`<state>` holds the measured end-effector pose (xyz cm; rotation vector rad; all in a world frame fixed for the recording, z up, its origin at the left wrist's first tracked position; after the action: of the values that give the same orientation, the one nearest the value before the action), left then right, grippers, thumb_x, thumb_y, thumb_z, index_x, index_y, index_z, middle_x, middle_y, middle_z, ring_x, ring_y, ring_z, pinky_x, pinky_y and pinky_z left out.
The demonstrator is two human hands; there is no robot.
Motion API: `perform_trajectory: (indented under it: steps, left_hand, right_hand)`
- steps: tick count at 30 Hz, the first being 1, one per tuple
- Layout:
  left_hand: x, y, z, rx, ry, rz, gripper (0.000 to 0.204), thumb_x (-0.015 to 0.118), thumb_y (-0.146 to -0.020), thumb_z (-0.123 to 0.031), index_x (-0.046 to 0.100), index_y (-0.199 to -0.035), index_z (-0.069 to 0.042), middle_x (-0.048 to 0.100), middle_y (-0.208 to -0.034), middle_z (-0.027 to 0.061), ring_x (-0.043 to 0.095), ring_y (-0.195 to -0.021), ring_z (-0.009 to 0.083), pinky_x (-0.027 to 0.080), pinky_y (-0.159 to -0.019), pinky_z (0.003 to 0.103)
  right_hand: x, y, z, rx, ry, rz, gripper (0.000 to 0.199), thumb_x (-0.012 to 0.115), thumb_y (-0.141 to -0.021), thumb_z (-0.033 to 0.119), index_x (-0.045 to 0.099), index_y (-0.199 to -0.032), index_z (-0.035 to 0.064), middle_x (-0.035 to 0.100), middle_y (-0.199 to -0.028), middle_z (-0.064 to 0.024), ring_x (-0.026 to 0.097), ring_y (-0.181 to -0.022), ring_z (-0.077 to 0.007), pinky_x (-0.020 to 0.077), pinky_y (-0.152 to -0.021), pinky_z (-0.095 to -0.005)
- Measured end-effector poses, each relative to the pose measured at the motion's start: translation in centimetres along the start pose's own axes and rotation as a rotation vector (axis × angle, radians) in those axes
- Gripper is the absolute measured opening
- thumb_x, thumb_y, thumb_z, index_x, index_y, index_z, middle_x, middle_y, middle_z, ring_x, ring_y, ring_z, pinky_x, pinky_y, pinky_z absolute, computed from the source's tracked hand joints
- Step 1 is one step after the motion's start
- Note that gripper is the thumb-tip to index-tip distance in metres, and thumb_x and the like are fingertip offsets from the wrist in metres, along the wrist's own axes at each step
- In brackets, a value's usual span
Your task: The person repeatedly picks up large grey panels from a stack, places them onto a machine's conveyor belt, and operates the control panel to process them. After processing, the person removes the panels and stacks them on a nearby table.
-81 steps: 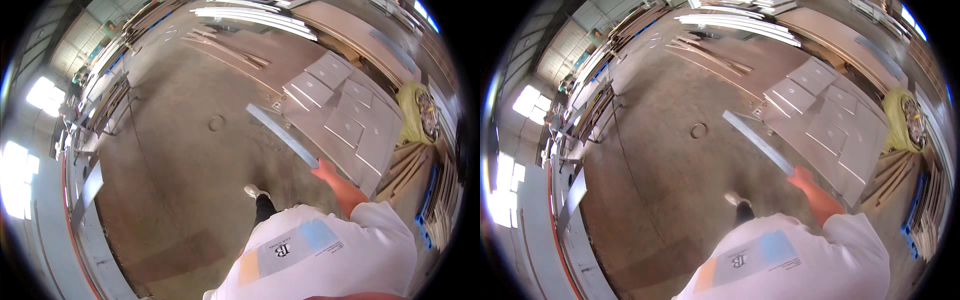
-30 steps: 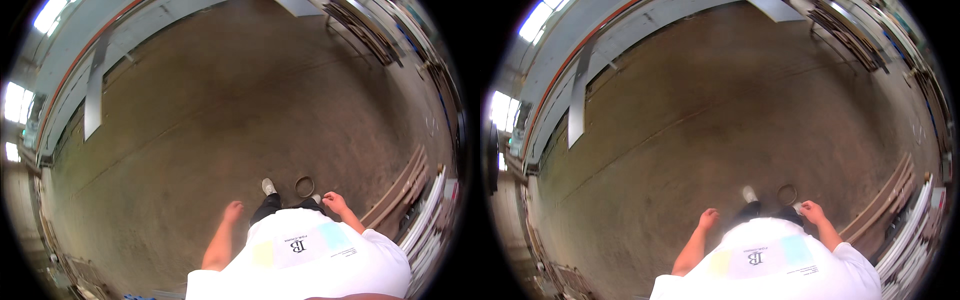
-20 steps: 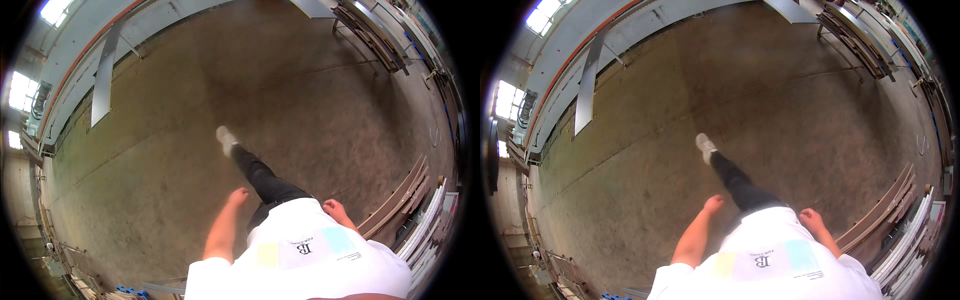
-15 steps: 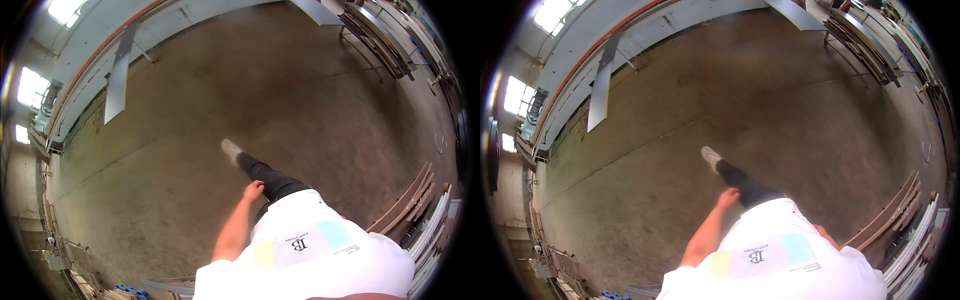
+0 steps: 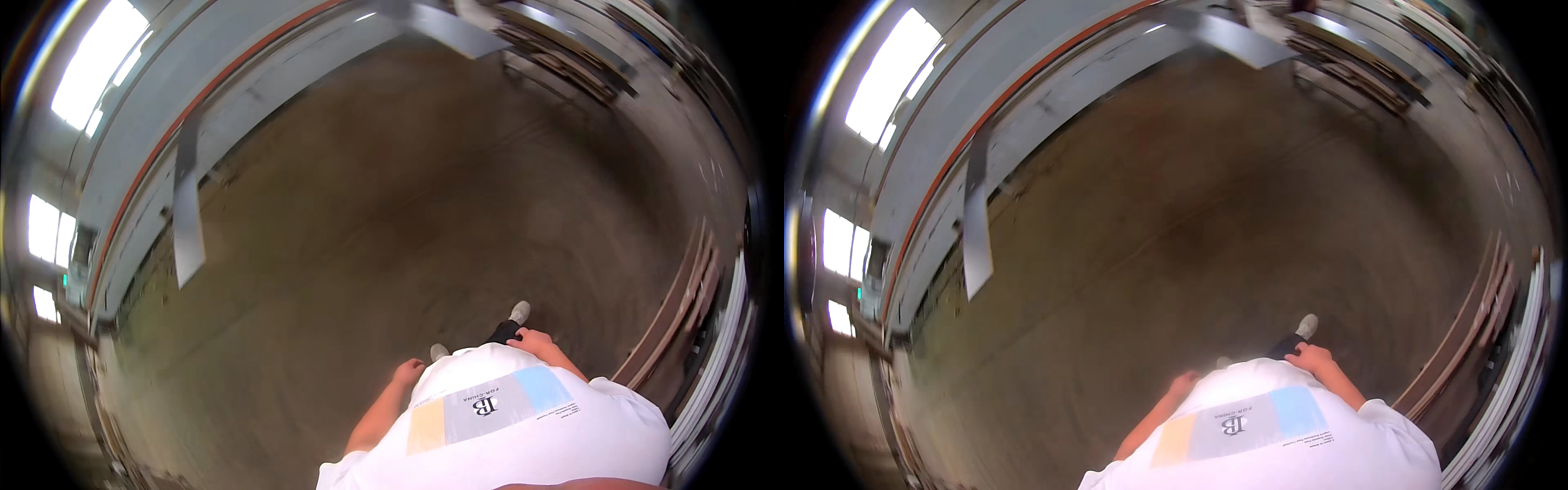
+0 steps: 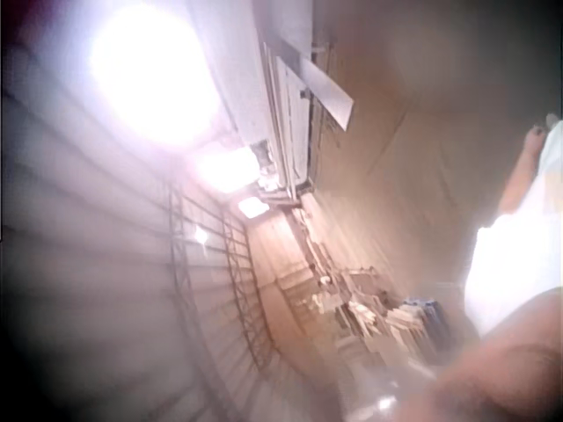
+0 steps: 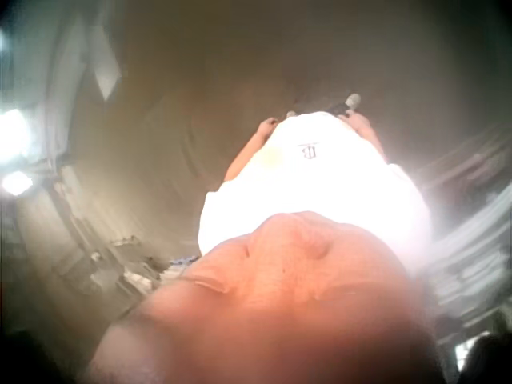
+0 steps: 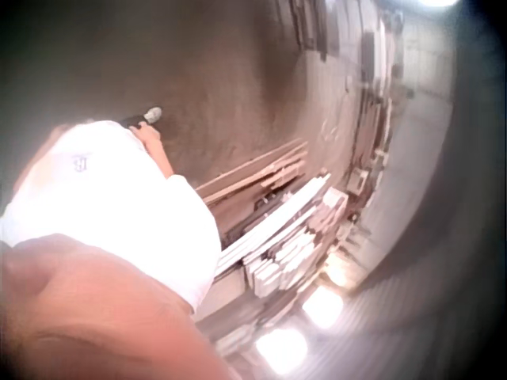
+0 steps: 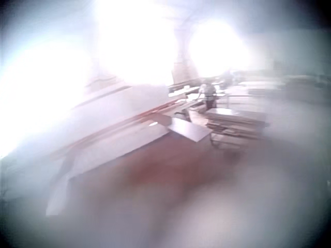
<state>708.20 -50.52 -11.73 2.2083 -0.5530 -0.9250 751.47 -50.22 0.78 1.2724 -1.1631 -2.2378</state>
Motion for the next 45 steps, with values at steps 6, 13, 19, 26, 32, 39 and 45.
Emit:
perform_trajectory:
  steps: [6, 13, 19, 26, 32, 39, 45]
  left_hand:
    - [1.2, -10.0, -9.9, 0.066, -0.313, 0.136, 0.041, 0.065, -0.091, -0.037, 0.072, -0.123, -0.012, 0.076, -0.112, 0.0123, 0.073, -0.099, 0.0264, 0.057, -0.089, 0.039]
    - [7.5, -18.0, -28.8, 0.101, -0.278, 0.158, 0.040, 0.066, -0.092, -0.034, 0.072, -0.123, -0.010, 0.076, -0.109, 0.0128, 0.074, -0.098, 0.0240, 0.057, -0.087, 0.039]
    - [13.0, -21.6, -46.2, 0.350, -0.217, 0.146, 0.037, 0.062, -0.097, -0.031, 0.071, -0.122, -0.006, 0.075, -0.110, 0.0133, 0.070, -0.104, 0.0237, 0.054, -0.091, 0.037]
    - [13.3, -35.7, -51.0, 0.089, -0.368, 0.365, 0.034, 0.064, -0.096, -0.024, 0.071, -0.120, -0.002, 0.074, -0.112, 0.0108, 0.068, -0.107, 0.0224, 0.053, -0.093, 0.036]
    - [18.0, -55.6, -67.1, -0.071, -0.487, 0.479, 0.030, 0.066, -0.091, -0.021, 0.073, -0.116, -0.006, 0.074, -0.107, 0.0122, 0.069, -0.102, 0.0278, 0.055, -0.087, 0.040]
    - [28.5, -64.6, -106.9, 0.516, -0.516, 0.336, 0.042, 0.060, -0.095, -0.034, 0.068, -0.127, -0.008, 0.069, -0.128, 0.0165, 0.064, -0.121, 0.0342, 0.051, -0.101, 0.045]
    - [38.1, -70.7, -120.2, 0.748, -0.521, 0.318, 0.039, 0.062, -0.098, -0.033, 0.068, -0.128, -0.009, 0.072, -0.126, 0.0108, 0.066, -0.119, 0.0304, 0.052, -0.100, 0.044]
  right_hand:
    - [2.2, -1.9, -23.7, 0.296, -0.885, -0.148, 0.041, 0.069, -0.093, 0.042, 0.072, -0.118, 0.0102, 0.072, -0.114, -0.0115, 0.070, -0.097, -0.0258, 0.0570, -0.083, -0.0399]
    - [6.2, 1.1, -41.8, 0.565, -1.431, -0.273, 0.039, 0.066, -0.095, 0.038, 0.071, -0.108, 0.0019, 0.072, -0.096, -0.0125, 0.069, -0.078, -0.0230, 0.0558, -0.068, -0.0381]
    - [5.4, -5.0, -49.6, 0.538, -1.455, -0.229, 0.032, 0.065, -0.097, 0.032, 0.072, -0.107, 0.0029, 0.074, -0.094, -0.0107, 0.070, -0.082, -0.0224, 0.0552, -0.069, -0.0368]
    - [-13.5, -16.1, -48.4, 0.324, -1.409, -0.320, 0.029, 0.065, -0.097, 0.030, 0.072, -0.107, 0.0036, 0.074, -0.094, -0.0093, 0.070, -0.081, -0.0211, 0.0553, -0.069, -0.0361]
    - [-31.6, -18.1, -53.4, 0.202, -1.160, -0.561, 0.027, 0.064, -0.099, 0.029, 0.072, -0.108, 0.0050, 0.074, -0.096, -0.0079, 0.070, -0.081, -0.0187, 0.0553, -0.068, -0.0345]
    - [-40.9, -21.2, -60.4, 0.636, -1.782, -0.671, 0.026, 0.066, -0.099, 0.027, 0.069, -0.114, 0.0056, 0.075, -0.101, -0.0071, 0.071, -0.086, -0.0194, 0.0562, -0.074, -0.0357]
    - [-45.5, -28.2, -67.9, 0.420, -1.346, -0.567, 0.024, 0.067, -0.096, 0.025, 0.073, -0.098, 0.0026, 0.076, -0.098, -0.0090, 0.071, -0.082, -0.0184, 0.0556, -0.071, -0.0380]
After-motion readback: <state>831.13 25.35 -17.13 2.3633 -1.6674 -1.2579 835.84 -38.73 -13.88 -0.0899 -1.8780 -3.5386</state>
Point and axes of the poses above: each hand's wrist, its own y-axis away from the middle knuckle, its own x-axis out of the palm, z = x × y, the point moved 4 cm from there along -y, towards the middle knuckle
